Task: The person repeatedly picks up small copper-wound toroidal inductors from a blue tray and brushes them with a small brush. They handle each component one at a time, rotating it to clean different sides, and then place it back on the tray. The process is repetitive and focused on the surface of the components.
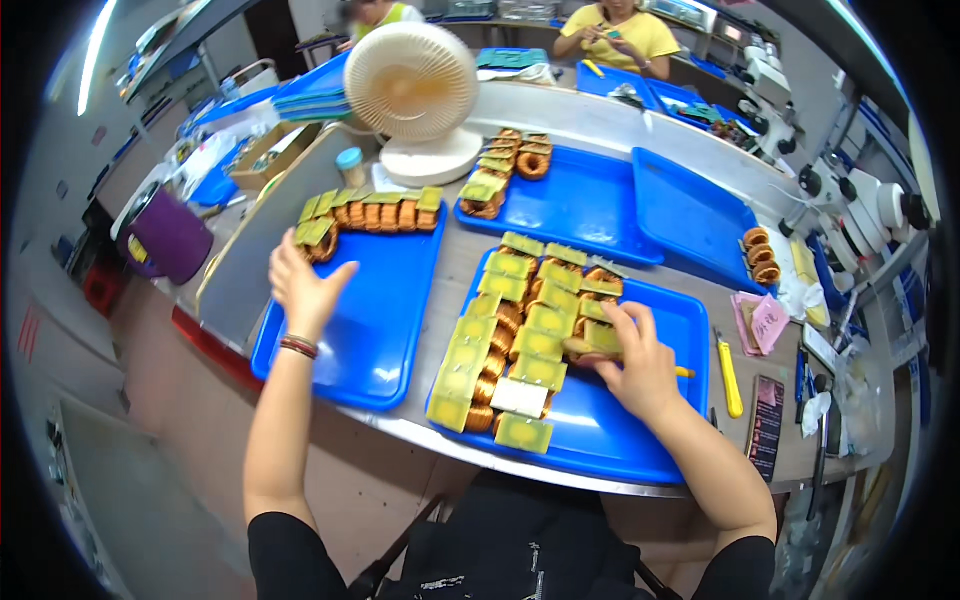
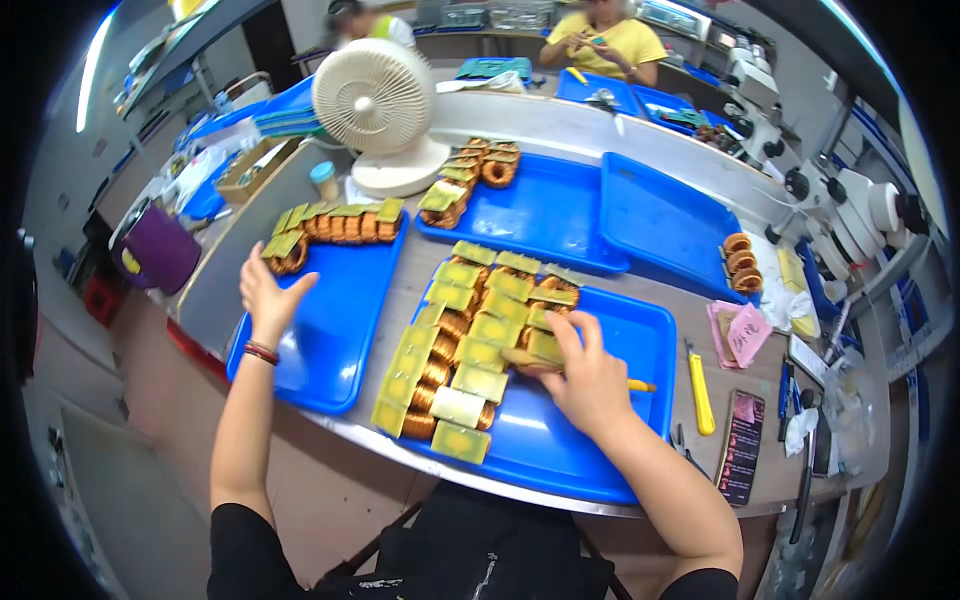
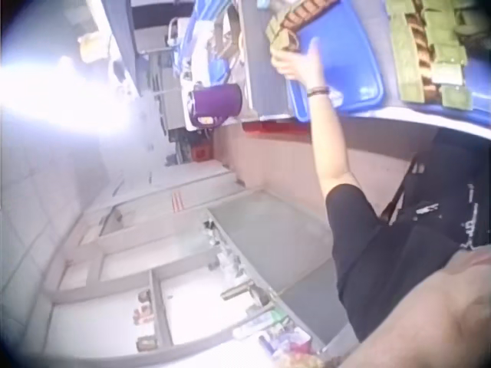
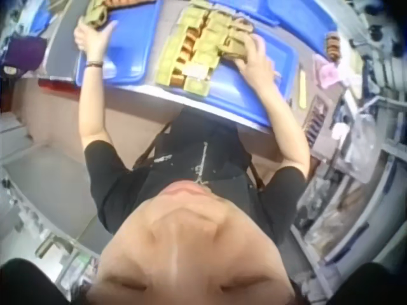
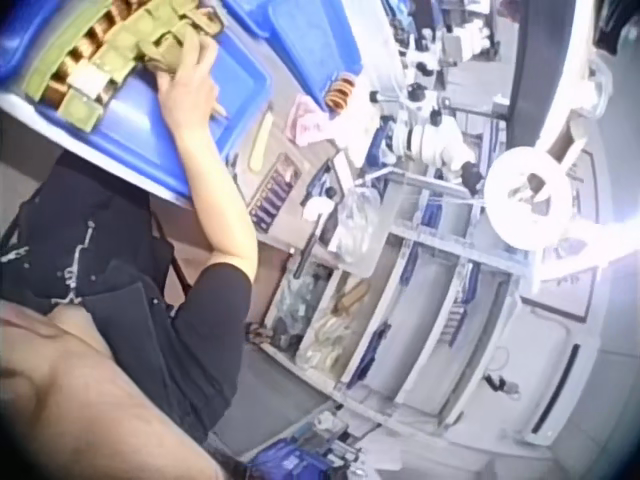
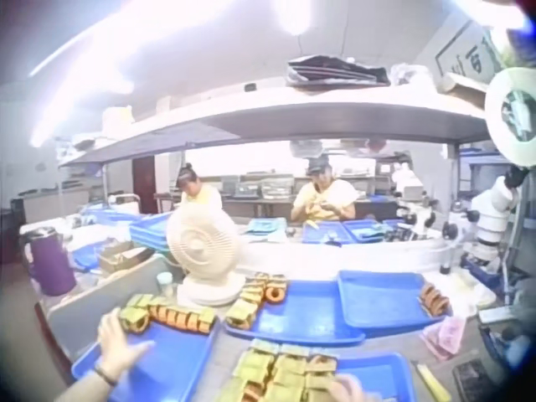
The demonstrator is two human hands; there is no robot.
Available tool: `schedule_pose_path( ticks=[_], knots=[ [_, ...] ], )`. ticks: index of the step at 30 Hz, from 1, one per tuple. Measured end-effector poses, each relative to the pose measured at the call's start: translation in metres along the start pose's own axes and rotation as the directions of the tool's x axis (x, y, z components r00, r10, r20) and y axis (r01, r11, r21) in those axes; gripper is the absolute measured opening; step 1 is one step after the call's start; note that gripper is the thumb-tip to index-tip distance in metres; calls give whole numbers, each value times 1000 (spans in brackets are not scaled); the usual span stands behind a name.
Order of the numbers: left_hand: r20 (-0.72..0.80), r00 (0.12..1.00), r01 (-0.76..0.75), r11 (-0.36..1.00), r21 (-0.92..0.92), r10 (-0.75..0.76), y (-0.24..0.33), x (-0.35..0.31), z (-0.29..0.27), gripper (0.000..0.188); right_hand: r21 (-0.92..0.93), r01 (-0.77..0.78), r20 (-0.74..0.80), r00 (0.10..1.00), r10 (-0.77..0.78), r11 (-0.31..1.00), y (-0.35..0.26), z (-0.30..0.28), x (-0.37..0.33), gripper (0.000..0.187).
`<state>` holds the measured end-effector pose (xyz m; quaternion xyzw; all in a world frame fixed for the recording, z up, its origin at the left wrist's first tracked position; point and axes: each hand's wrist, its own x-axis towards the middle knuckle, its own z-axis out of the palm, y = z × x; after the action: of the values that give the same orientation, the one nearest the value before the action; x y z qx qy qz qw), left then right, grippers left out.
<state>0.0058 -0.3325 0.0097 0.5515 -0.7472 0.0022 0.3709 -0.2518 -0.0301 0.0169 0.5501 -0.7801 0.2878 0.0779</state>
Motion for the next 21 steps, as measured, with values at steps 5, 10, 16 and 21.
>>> schedule_pose_path(
  ticks=[5,10,16,21],
  knots=[
    [83,975,202,976,80,-208,-36,64,44,85,90,58,72,995,-64,994,11,4,2,45],
    [80,984,164,986,-25,-162,-30,66,47,52,55,81,101,991,-87,995,8,-4,7,48],
    [300,953,76,920,-386,47,-31,22,14,41,59,101,90,990,-107,993,6,-3,8,56],
    [295,922,-70,857,-511,251,12,-40,-27,41,28,82,84,993,-85,996,3,-10,5,68]
  ],
)
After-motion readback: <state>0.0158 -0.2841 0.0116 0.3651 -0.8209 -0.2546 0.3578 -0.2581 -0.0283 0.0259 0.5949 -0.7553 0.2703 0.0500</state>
